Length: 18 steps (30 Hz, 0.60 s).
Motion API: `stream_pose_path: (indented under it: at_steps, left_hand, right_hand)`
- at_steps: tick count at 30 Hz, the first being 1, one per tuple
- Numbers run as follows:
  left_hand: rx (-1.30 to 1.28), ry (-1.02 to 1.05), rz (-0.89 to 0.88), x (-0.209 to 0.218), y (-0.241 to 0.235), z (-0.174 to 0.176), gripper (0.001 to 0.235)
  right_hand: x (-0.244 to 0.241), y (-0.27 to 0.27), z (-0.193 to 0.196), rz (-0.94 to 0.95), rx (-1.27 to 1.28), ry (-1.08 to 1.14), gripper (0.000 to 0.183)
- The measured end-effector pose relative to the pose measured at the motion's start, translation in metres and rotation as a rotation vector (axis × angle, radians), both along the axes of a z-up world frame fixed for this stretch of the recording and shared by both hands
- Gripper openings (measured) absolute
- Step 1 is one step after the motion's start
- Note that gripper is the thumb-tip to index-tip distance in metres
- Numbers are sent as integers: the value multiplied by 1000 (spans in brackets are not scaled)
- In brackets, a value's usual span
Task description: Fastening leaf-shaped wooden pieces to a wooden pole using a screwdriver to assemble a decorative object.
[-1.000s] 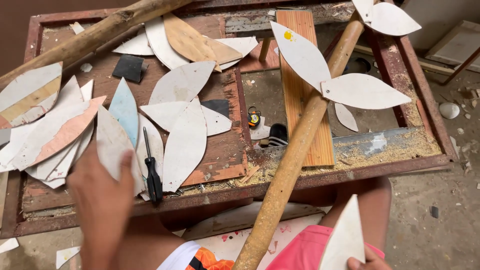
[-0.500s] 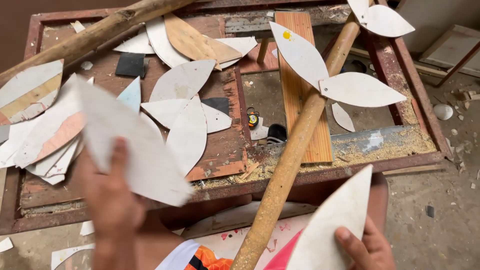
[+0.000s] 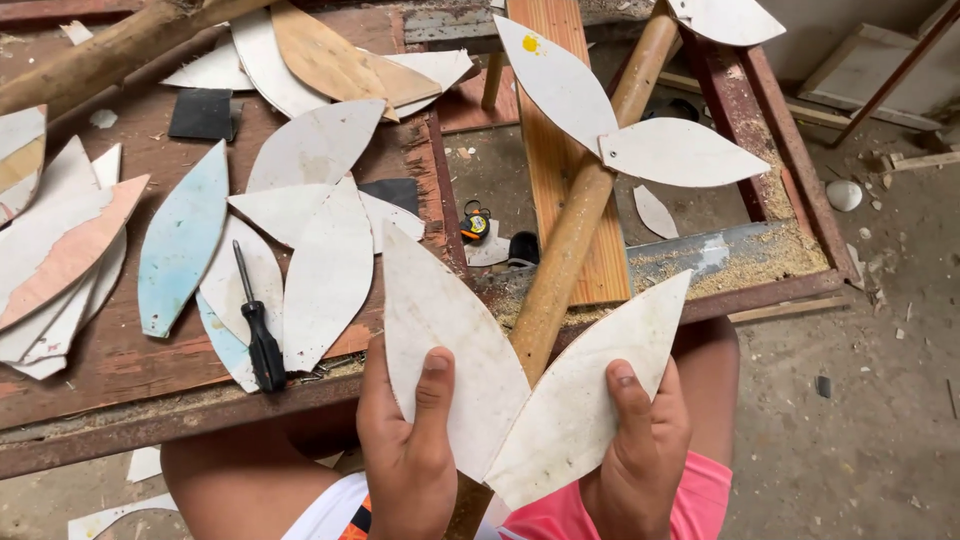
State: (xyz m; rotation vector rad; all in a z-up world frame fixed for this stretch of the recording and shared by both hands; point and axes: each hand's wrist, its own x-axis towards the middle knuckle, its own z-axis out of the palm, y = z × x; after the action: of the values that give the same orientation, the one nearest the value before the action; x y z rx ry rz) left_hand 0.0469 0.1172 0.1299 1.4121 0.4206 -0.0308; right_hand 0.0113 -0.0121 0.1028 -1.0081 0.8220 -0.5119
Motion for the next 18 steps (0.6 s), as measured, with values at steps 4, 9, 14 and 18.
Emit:
stream_pose_path:
  at_steps: [4,9,14,18]
  left_hand:
    - [18,-54,-60,1,-4,1,57]
    - [-242,376,-53,5,-6,7,45]
    - [-596,429,-210,-2,6,-16,40]
    - [-603,470,-114,-2,10,-24,45]
  right_hand:
    - [-4,-6,-9,13,-34,-36,42]
    - [-6,-9,-10,-31,-103,-44,41]
    - [-8,-9,-13,-37,-149,-41,43]
    - [-10,-10,-17,-21,-140,-52,47]
